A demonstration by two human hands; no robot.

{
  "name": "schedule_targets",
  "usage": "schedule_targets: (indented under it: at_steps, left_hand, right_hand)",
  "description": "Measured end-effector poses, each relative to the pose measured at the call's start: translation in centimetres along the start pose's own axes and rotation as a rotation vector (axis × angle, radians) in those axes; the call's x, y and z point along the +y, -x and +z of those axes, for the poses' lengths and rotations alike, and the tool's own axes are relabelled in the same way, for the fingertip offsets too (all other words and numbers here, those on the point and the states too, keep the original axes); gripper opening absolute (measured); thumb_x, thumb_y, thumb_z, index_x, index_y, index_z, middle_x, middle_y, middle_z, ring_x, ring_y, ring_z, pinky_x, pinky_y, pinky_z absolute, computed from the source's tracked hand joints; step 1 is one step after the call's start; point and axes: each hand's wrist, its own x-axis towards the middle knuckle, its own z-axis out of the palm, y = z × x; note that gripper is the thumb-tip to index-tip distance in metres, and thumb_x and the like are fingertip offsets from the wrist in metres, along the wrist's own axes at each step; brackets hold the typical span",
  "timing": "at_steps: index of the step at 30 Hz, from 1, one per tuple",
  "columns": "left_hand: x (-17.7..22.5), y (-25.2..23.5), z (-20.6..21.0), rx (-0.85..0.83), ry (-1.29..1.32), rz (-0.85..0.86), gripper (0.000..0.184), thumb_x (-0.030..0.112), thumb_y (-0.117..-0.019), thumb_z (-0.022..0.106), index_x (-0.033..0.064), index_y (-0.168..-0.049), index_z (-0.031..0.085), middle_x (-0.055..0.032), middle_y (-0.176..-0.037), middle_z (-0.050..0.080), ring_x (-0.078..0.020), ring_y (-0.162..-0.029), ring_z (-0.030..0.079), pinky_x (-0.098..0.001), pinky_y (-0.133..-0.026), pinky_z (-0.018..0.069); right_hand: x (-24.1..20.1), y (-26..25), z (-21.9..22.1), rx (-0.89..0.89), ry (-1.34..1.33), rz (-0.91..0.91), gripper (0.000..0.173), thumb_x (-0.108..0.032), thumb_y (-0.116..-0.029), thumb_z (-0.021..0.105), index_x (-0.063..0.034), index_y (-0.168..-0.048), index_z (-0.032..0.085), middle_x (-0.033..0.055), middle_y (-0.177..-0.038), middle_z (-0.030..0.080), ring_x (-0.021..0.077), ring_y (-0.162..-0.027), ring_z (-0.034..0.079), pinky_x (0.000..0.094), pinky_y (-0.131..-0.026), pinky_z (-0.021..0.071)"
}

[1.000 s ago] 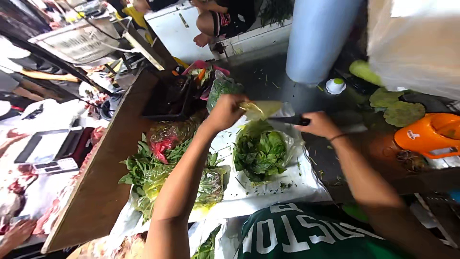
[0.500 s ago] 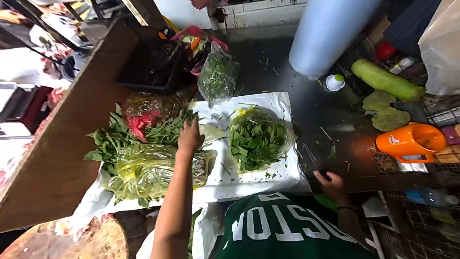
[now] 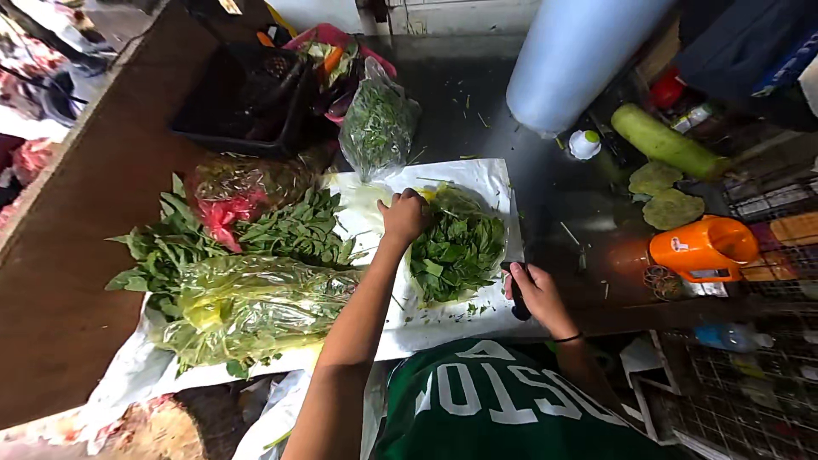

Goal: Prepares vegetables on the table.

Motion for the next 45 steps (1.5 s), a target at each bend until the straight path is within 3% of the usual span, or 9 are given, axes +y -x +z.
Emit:
schedule_targets:
  at_steps: [3,5,8,10,12,16,19,32,45]
  left_hand:
    - [-1.0,-0.4,0.6,0.009,0.047,0.014,0.018,0.031,-0.0936,0.066,0.0199,-0.103,0.077,-0.0024,-0.132,0.064,-0.0342,-0.129,0.054,-0.0755,-0.097,0.0399]
    - [-1.7,-0.5,1.1,0.028,0.112,0.023,0.02,0.031,-0.096,0.064,0.0174,-0.105,0.076,-0.0044,-0.131,0.065,-0.0342,-0.126,0.056,-0.0714,-0.094,0.044]
    - [-2.2,-0.7,1.1,0.053,0.203,0.027,0.022,0.028,-0.0975,0.063,0.0136,-0.11,0.073,-0.0103,-0.128,0.065,-0.0365,-0.125,0.057,-0.0697,-0.093,0.0451]
    - [-2.2,-0.4,0.4,0.043,0.234,0.051,0.023,0.023,-0.0962,0.064,0.0085,-0.113,0.07,-0.0156,-0.123,0.065,-0.0401,-0.122,0.057,-0.0702,-0.091,0.0456]
    - [-1.7,0.7,-0.6,0.02,0.277,0.069,0.024,0.016,-0.0961,0.064,0.0043,-0.116,0.068,-0.0201,-0.121,0.065,-0.0437,-0.12,0.058,-0.0711,-0.091,0.0458]
    - [-2.3,1.6,-0.6,0.006,0.37,0.094,0.026,0.021,-0.1025,0.057,0.0037,-0.12,0.065,-0.0193,-0.118,0.067,-0.0416,-0.119,0.06,-0.069,-0.093,0.0468]
    - [-2.9,1.6,0.1,0.017,0.45,0.103,0.03,0.026,-0.107,0.05,0.003,-0.121,0.063,-0.0189,-0.115,0.067,-0.039,-0.116,0.061,-0.0662,-0.095,0.0478]
    - [-4.3,2.7,-0.1,0.032,0.672,0.151,0.019,0.019,-0.1064,0.052,0.0045,-0.114,0.061,-0.0158,-0.105,0.065,-0.0306,-0.095,0.066,-0.0529,-0.083,0.0552]
    - [-4.1,2.4,0.7,-0.023,0.756,0.14,0.019,0.022,-0.1065,0.052,0.0072,-0.112,0.063,-0.0107,-0.103,0.065,-0.025,-0.097,0.064,-0.0492,-0.086,0.0549]
  right_hand:
    - [-0.7,0.3,1.5,-0.044,0.004,0.052,0.043,-0.043,-0.1108,0.039,-0.0057,-0.113,0.061,0.0051,-0.066,0.062,0.0191,-0.055,0.063,0.0359,-0.053,0.0584]
    - [-1.4,0.6,2.4,-0.095,-0.006,0.09,0.04,-0.043,-0.1073,0.051,-0.0096,-0.128,0.057,0.0082,-0.075,0.067,0.0225,-0.055,0.067,0.0386,-0.049,0.061]
    - [-3.5,0.9,4.1,-0.166,-0.03,0.124,0.063,-0.037,-0.0924,0.077,-0.0143,-0.142,0.046,0.0113,-0.09,0.071,0.0228,-0.055,0.066,0.0375,-0.046,0.059]
    - [-4.7,0.8,5.4,-0.206,-0.105,0.151,0.061,-0.034,-0.0929,0.076,-0.0125,-0.142,0.046,0.0118,-0.086,0.069,0.0215,-0.052,0.064,0.0356,-0.045,0.0576]
    - [-5.6,0.4,6.4,-0.256,-0.165,0.191,0.051,-0.037,-0.1012,0.064,-0.0108,-0.141,0.047,0.0094,-0.085,0.066,0.0196,-0.053,0.062,0.034,-0.046,0.0561]
    - [-5.6,-0.5,8.3,-0.256,-0.178,0.254,0.047,-0.046,-0.1078,0.047,-0.0119,-0.14,0.051,0.0067,-0.086,0.064,0.0173,-0.05,0.057,0.032,-0.042,0.0523]
    - [-5.6,-0.8,9.0,-0.262,-0.163,0.286,0.047,-0.048,-0.1077,0.046,-0.0127,-0.138,0.053,0.0065,-0.087,0.064,0.0169,-0.05,0.056,0.0313,-0.042,0.0521]
    - [-6.0,-3.6,12.3,-0.211,-0.216,0.299,0.044,-0.042,-0.1091,0.046,-0.0089,-0.137,0.053,0.0064,-0.082,0.06,0.0154,-0.047,0.052,0.0301,-0.041,0.0502]
    - [-6.4,-7.2,13.3,-0.175,-0.195,0.335,0.044,-0.042,-0.109,0.046,-0.0079,-0.136,0.053,0.0074,-0.084,0.062,0.0161,-0.049,0.054,0.0301,-0.041,0.0509]
